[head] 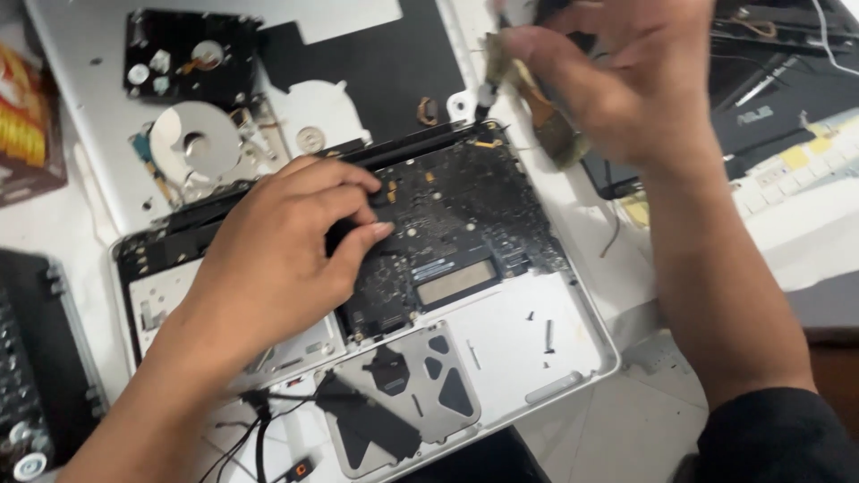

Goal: Installing internal screws to secure the motherboard and other components inside a laptop chassis.

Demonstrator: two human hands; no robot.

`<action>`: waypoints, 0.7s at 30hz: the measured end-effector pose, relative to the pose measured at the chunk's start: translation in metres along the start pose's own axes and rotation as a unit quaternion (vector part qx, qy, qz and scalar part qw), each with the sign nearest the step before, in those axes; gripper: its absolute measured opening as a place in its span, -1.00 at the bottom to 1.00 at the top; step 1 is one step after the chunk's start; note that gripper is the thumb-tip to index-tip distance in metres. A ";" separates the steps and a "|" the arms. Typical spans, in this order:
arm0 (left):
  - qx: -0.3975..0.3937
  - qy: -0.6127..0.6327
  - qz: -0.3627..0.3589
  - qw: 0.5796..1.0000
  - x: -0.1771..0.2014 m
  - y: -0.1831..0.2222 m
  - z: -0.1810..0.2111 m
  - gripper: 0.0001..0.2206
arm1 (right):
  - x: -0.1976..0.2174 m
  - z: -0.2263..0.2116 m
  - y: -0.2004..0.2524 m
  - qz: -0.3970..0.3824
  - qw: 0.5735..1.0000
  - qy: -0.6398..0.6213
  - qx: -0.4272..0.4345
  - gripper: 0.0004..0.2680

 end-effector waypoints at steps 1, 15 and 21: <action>-0.010 0.005 0.012 1.000 0.002 0.000 0.003 -0.86 | 0.000 0.001 0.000 -0.007 1.000 -0.023 -0.011 -0.93; -0.012 -0.042 0.022 0.999 0.001 -0.011 0.011 -0.89 | 0.026 0.020 0.006 0.055 0.992 0.088 -0.065 -0.82; 0.027 -0.051 0.027 0.998 -0.003 -0.015 0.008 -0.89 | 0.025 0.033 0.016 0.033 0.990 0.086 -0.108 -0.62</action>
Point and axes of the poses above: each hand's wrist, its own y-axis away from the middle knuckle, its own x-axis out of the back of the hand, z = x × y, the point moved 9 cm from there along -y, towards the middle knuckle, and after that the axes turned 5 degrees about z, right-handed, at the moved point
